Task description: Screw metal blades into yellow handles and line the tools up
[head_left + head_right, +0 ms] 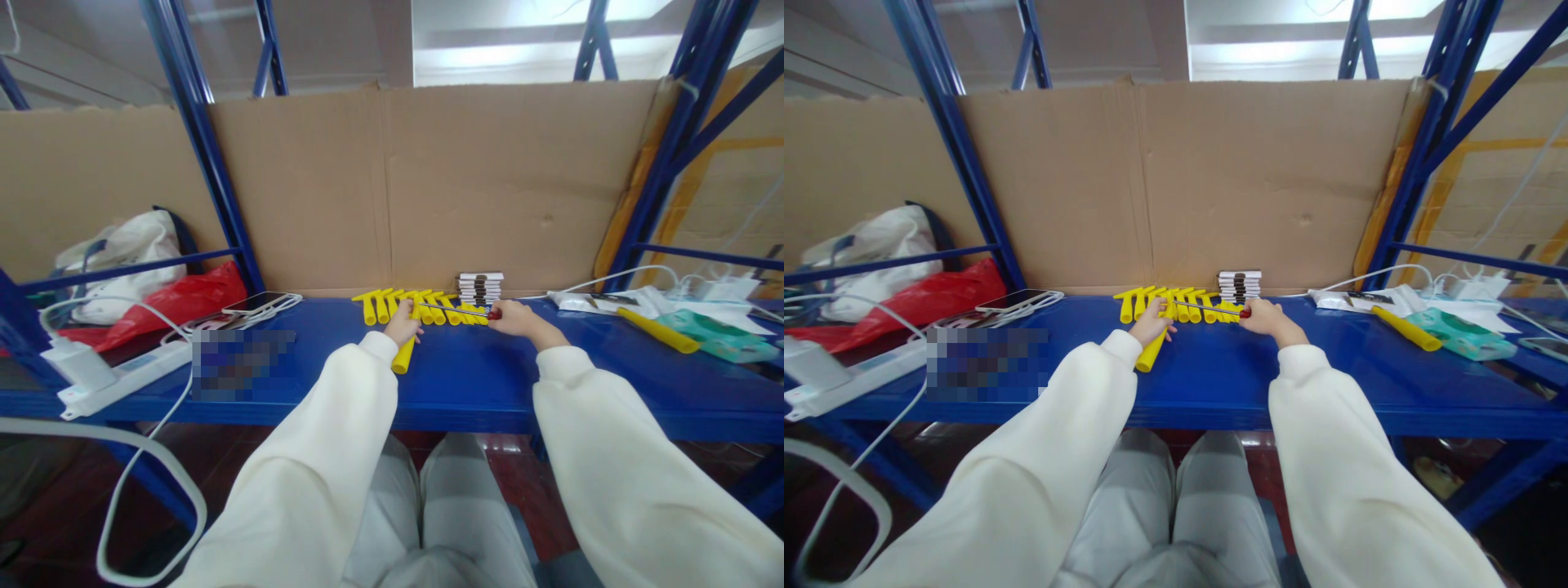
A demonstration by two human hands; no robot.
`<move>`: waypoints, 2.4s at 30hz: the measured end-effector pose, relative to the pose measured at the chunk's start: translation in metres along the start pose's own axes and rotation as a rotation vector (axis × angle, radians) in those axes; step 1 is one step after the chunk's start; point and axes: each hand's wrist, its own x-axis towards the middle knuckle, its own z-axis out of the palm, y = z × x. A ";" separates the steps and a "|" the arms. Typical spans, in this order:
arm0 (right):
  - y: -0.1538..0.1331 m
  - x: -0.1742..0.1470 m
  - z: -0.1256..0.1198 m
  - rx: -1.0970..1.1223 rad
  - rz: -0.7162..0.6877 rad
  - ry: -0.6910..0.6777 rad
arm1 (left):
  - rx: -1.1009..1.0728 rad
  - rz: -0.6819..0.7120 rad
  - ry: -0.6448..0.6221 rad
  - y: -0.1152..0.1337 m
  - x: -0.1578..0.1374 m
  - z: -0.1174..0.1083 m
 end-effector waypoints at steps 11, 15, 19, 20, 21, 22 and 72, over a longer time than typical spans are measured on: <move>0.002 0.002 0.002 -0.008 -0.034 -0.002 | -0.011 -0.010 0.007 0.000 0.001 0.000; 0.000 0.000 0.000 -0.018 0.014 -0.006 | -0.012 -0.015 0.001 0.001 0.000 0.000; 0.001 0.000 0.000 -0.024 0.025 0.012 | -0.006 -0.017 -0.005 0.002 -0.001 0.000; 0.002 0.000 0.000 -0.021 0.018 0.012 | -0.004 -0.018 -0.008 0.002 -0.001 0.000; 0.002 0.001 0.001 -0.018 0.008 0.009 | -0.002 -0.018 -0.010 0.002 -0.001 0.000; 0.002 0.001 0.001 -0.015 -0.001 0.002 | -0.001 -0.017 -0.010 0.002 -0.001 0.000; 0.019 0.007 0.011 0.108 -0.079 -0.160 | -0.149 0.026 0.077 0.000 0.003 0.001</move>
